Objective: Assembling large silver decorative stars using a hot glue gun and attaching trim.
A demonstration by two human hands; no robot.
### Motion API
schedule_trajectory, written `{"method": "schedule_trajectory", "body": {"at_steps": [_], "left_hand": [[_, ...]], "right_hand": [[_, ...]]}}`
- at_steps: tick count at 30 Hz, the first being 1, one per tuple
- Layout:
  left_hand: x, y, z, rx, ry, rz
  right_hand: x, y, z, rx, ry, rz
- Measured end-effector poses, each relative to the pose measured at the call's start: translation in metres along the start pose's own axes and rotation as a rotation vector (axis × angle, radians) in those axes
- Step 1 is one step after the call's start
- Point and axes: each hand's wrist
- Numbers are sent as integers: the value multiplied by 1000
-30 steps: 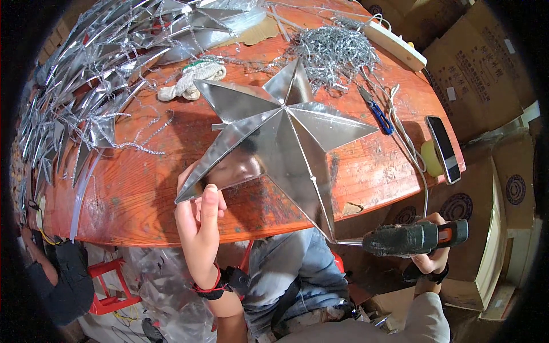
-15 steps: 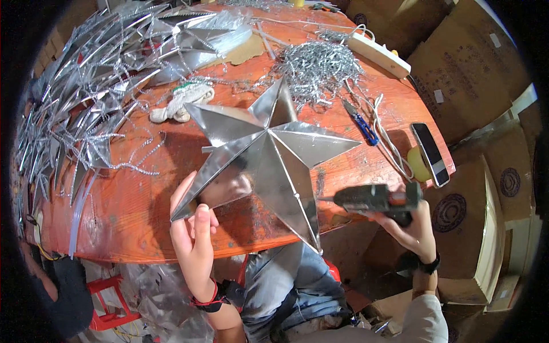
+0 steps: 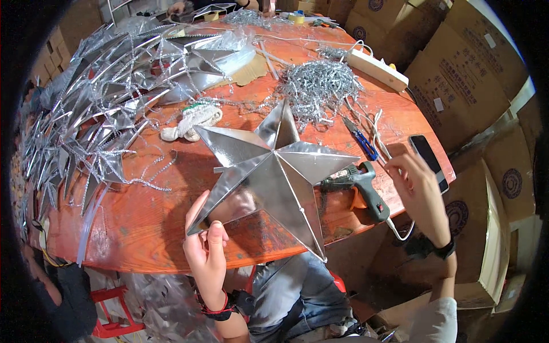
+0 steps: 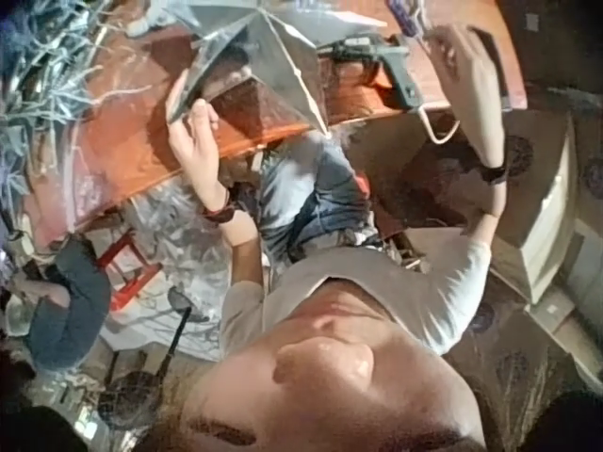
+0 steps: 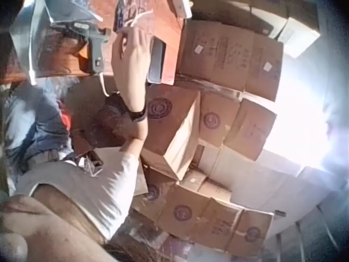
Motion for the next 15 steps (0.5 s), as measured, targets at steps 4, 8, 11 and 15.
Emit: {"method": "schedule_trajectory", "body": {"at_steps": [4, 8, 11, 15], "left_hand": [[-3, 18, -6, 40, 37, 57], [-1, 10, -4, 19, 59, 55], [-3, 10, -4, 14, 54, 61], [0, 3, -2, 9, 18, 24]], "right_hand": [[7, -34, -36, -24, -78, 15], [-16, -6, -108, 339, -165, -85], [-41, 29, -152, 543, -248, -33], [-59, 82, -179, 616, -308, -193]]}}
Point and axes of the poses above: each hand's wrist, its own z-axis away from the middle knuckle, its own y-axis out of the palm, x = y × z, and after that the axes turned 7 degrees about -z, right-handed
